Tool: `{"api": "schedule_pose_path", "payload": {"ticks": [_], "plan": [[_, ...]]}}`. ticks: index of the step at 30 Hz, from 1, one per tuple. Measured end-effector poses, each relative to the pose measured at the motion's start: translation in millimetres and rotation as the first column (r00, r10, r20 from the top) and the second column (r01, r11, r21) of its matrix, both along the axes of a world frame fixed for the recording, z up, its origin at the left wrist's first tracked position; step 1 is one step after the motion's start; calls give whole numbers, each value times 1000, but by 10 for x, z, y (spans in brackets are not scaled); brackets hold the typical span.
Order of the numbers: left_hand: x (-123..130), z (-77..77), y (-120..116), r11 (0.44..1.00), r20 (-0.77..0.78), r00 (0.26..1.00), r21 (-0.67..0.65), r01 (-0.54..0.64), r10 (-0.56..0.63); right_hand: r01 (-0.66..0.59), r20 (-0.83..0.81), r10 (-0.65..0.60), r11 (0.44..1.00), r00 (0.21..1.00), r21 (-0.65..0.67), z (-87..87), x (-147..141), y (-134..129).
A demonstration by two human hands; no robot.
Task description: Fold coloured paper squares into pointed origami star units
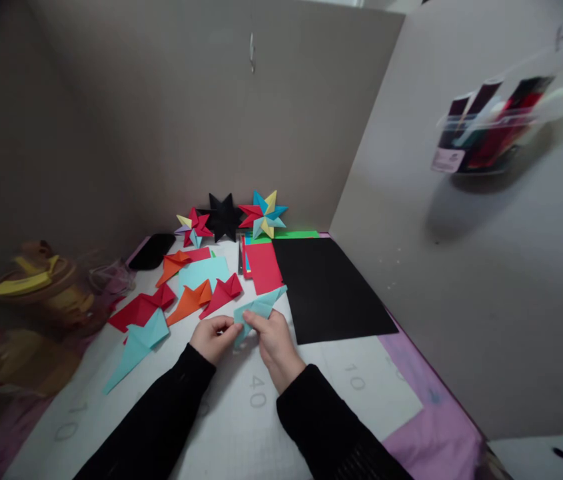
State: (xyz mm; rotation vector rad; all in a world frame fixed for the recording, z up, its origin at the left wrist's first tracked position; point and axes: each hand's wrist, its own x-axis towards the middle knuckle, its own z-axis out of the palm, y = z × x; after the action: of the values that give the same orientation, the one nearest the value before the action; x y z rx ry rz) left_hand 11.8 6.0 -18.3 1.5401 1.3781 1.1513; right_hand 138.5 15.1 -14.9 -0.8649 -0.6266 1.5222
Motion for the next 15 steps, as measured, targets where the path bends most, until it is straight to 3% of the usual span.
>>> {"api": "schedule_pose_path", "payload": {"ticks": [8, 13, 15], "plan": [[39, -159, -2, 998, -38, 999, -60, 12, -14, 112, -57, -114, 993, 992, -29, 39, 63, 42], [-44, -124, -6, 993, -117, 988, -75, 94, -102, 228, -101, -232, 972, 967, -53, -10, 214, 143], [-57, -96, 1, 998, -55, 997, -43, 56, -59, 243, -81, -247, 968, 966, -60, -9, 218, 137]]}}
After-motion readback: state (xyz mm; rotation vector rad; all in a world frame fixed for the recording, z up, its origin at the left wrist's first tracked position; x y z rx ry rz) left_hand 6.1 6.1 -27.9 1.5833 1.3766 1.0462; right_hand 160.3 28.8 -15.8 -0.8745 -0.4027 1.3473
